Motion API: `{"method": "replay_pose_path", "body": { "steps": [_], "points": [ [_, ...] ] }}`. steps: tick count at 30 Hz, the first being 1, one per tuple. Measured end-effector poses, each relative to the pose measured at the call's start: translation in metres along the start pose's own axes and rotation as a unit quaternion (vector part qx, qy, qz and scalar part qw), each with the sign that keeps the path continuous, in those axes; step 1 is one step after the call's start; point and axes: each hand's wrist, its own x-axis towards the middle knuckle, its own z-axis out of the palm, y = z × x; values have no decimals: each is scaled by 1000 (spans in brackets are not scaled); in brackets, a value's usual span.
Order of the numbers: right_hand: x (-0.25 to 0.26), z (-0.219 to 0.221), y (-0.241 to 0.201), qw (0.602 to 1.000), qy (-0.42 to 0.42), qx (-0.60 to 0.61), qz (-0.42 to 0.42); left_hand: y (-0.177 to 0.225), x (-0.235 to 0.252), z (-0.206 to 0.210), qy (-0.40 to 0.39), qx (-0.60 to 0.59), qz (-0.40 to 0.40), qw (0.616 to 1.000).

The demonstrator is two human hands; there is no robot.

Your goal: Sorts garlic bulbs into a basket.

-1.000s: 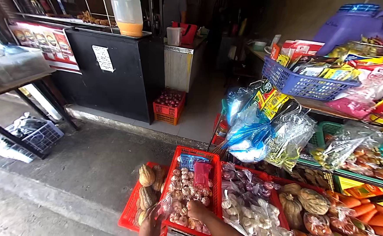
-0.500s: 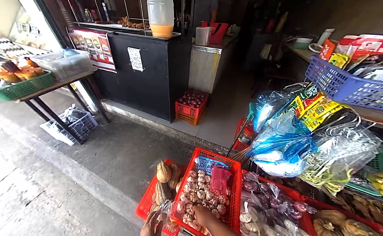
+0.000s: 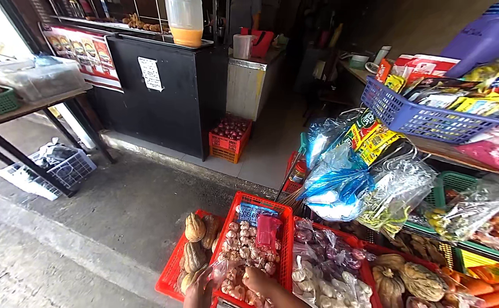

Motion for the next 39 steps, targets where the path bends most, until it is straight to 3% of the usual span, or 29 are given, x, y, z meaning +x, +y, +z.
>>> {"method": "replay_pose_path", "body": {
  "steps": [3, 6, 11, 18, 19, 21, 23, 25, 31, 36, 39],
  "points": [
    [-13, -10, 2, 987, 30, 154, -12, 12, 8, 11, -4, -9, 11, 1000],
    [-46, -12, 3, 949, 38, 312, -9, 18, 17, 21, -26, -15, 18, 999],
    [-98, -13, 9, 801, 2, 598, -9, 26, 29, 38, -82, -13, 18, 996],
    [-127, -36, 9, 650, -139, 722, -191, 45, 34, 60, -146, 1, 32, 989],
    [-127, -34, 11, 642, -131, 733, -181, 47, 35, 61, -149, 2, 31, 988],
    [-125, -32, 9, 645, -43, 759, -82, 50, 35, 62, -141, 6, 23, 990],
    [-111, -27, 13, 613, 52, 788, 21, 50, 36, 62, -120, 7, 21, 992],
    [-96, -24, 23, 590, 84, 800, 64, 47, 36, 60, -98, 5, 27, 995],
    [-56, -12, 21, 595, 101, 786, 136, 31, 30, 40, -76, -3, 4, 997],
    [-28, -5, 9, 652, 88, 741, 133, 10, 22, 18, -7, -11, -9, 1000],
    [-13, -9, 3, 720, 74, 679, 122, 6, 11, 2, 24, -10, -37, 999]
  ]
}}
